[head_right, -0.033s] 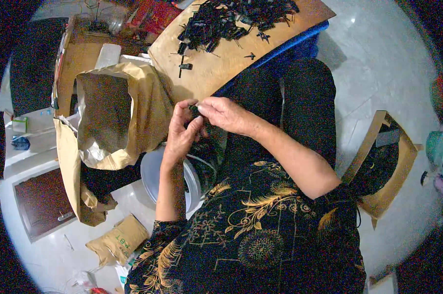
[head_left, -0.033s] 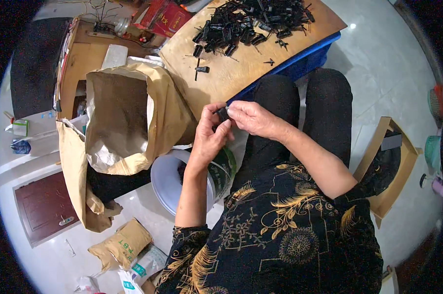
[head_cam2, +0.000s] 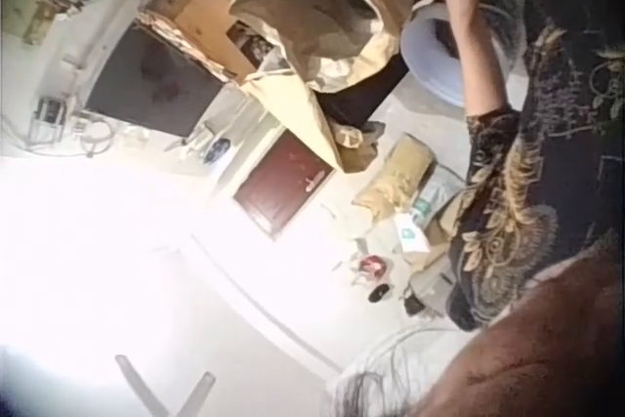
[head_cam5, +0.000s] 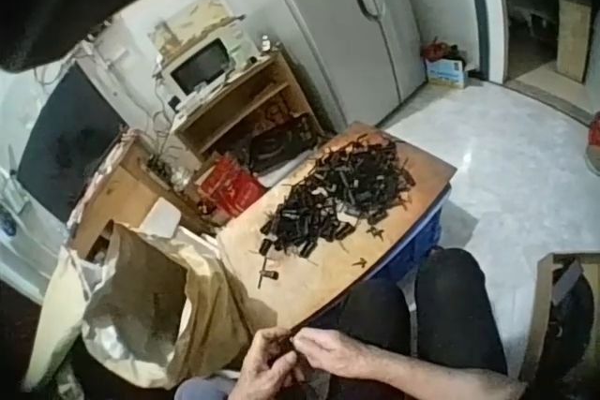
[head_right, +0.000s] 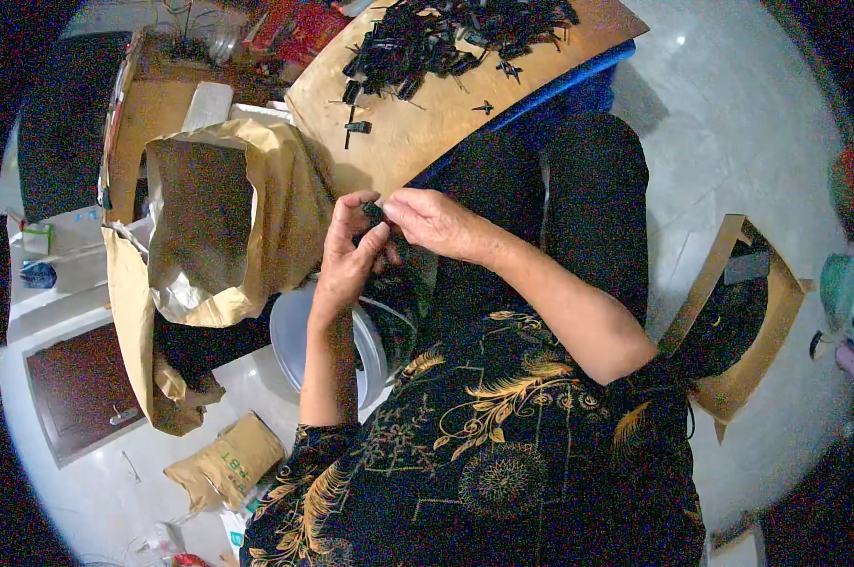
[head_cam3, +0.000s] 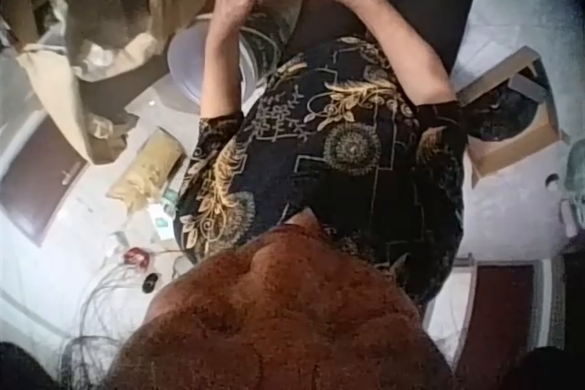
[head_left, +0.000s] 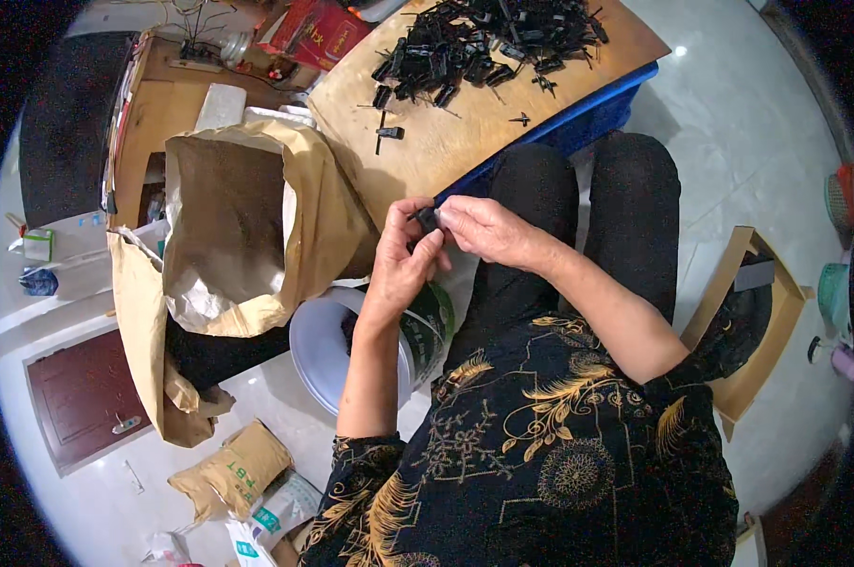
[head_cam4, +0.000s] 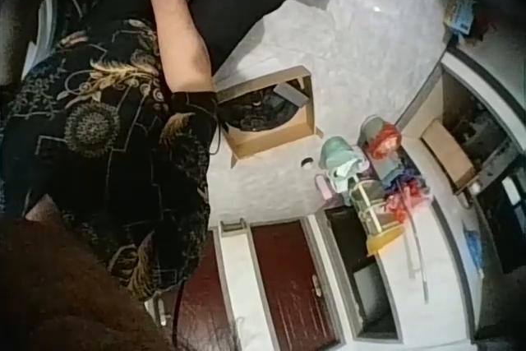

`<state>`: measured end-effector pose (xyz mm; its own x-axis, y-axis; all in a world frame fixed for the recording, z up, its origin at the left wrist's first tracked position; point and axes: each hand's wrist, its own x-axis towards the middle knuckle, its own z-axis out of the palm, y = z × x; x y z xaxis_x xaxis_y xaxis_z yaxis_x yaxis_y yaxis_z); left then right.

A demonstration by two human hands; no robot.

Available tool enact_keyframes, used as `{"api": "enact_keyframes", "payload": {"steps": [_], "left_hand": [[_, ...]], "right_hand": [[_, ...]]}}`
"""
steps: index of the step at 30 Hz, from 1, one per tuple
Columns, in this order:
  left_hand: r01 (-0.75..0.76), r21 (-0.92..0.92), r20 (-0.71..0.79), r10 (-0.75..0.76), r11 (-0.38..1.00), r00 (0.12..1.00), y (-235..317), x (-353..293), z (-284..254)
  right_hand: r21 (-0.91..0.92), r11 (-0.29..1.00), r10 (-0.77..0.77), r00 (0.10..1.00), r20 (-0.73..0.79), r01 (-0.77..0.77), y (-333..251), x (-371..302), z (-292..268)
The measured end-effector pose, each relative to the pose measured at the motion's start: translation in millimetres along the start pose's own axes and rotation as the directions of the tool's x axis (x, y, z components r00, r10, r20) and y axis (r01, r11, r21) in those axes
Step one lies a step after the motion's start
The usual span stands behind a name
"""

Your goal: Sorting and inspecting small black plastic components from a board into a large paper bag.

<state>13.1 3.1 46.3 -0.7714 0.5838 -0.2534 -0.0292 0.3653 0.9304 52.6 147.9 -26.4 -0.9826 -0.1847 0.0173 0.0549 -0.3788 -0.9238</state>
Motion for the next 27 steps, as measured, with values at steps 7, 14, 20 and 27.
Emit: {"api": "enact_keyframes", "payload": {"steps": [7, 14, 20, 27], "left_hand": [[0.098, -0.092, 0.042, -0.095, 0.991, 0.995, -9.5, 0.9, -10.5], [0.038, 0.078, -0.038, -0.035, 0.996, 0.999, -20.3, 3.3, -6.8], [-0.007, 0.415, -0.149, 0.075, 0.910, 0.986, -29.9, 3.4, -7.1], [0.130, 0.468, -0.313, 0.026, 0.874, 0.949, -50.7, -38.1, -46.4]], "right_hand": [[-0.304, 0.952, -0.028, 0.999, -0.015, 0.022, -5.1, 0.0, 6.9], [-0.398, 0.916, 0.005, 0.994, -0.110, -0.048, 5.9, 3.8, 13.2], [-0.508, 0.862, -0.105, 0.980, -0.172, 0.003, 24.9, 12.2, 23.5], [-0.304, 0.935, 0.185, 0.983, -0.018, -0.182, 27.6, 14.0, 32.1]]}}
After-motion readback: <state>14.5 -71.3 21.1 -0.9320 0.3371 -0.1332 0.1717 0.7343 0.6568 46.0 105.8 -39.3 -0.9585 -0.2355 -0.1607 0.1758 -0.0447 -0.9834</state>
